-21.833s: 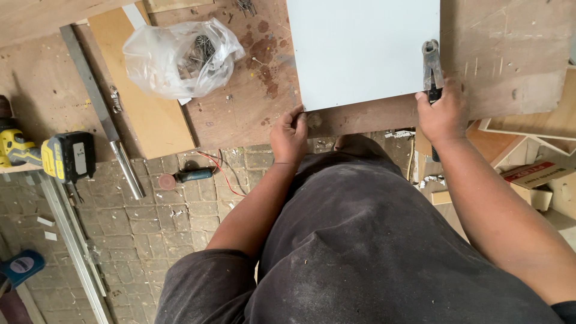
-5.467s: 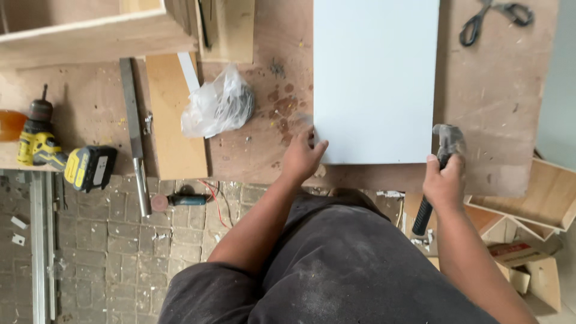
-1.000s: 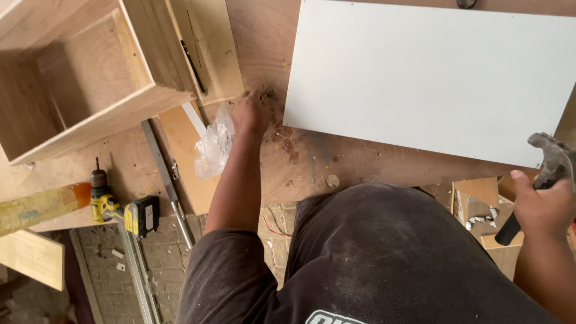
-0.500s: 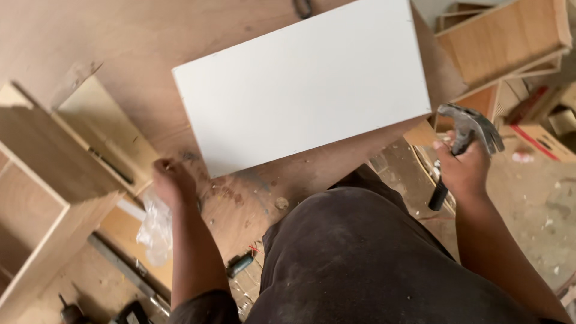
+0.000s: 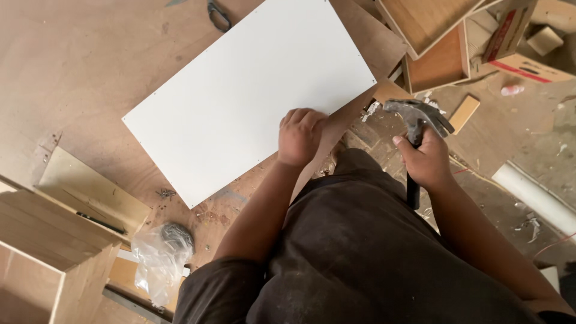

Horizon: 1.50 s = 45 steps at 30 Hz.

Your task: The person hammers nails into a white rectangular board using a hammer. They repeatedly pick up nails from a plastic bag and drive them into the board's edges to secure it.

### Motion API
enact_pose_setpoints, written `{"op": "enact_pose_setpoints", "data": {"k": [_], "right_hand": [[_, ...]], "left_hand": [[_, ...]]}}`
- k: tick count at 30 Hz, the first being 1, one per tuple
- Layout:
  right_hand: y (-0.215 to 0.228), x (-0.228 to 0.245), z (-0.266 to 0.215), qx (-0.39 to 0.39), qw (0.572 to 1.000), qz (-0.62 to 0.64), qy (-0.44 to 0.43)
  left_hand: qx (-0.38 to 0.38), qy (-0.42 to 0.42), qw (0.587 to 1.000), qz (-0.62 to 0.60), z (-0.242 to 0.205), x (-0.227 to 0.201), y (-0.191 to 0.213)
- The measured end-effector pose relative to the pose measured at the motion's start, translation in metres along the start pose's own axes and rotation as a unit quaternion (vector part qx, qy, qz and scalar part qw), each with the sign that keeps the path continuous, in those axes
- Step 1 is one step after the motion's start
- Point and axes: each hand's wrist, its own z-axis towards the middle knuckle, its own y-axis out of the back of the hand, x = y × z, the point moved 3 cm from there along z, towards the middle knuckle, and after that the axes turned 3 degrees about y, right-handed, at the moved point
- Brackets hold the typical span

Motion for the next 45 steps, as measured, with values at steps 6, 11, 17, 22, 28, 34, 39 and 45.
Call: {"op": "enact_pose_setpoints", "data": {"k": [6, 11, 17, 22, 28, 34, 39, 45], "right_hand": [[0.007, -0.014, -0.010, 0.016, 0.998, -0.029, -0.055], [0.000, -0.009, -0.013, 0.035, 0.998, -0.021, -0.037], [-0.012, 0.016, -0.003, 0.058, 0.995, 0.071, 0.031], [-0.018, 0.028, 0.003, 0.074, 0.990, 0.109, 0.055], [-0.025, 0.031, 0.005, 0.092, 0.985, 0.131, 0.067], [-0.030, 0.039, 0.007, 0.108, 0.984, 0.116, 0.080], [-0.033, 0.045, 0.008, 0.116, 0.984, 0.106, 0.081], [-0.034, 0.055, 0.006, 0.134, 0.983, 0.092, 0.086]], "left_hand": [[0.095, 0.031, 0.995, -0.003, 0.011, 0.003, -0.031], [0.064, 0.001, 0.998, 0.014, 0.010, 0.009, -0.034], [0.078, 0.031, 0.996, -0.012, 0.017, 0.008, -0.029], [0.086, 0.034, 0.995, -0.021, 0.020, 0.005, -0.023], [0.089, 0.034, 0.995, -0.011, 0.017, 0.006, -0.026], [0.089, 0.023, 0.996, -0.002, 0.017, 0.009, -0.029], [0.075, 0.016, 0.997, 0.010, 0.016, 0.010, -0.033], [0.067, 0.004, 0.998, 0.015, 0.015, 0.008, -0.031]]}}
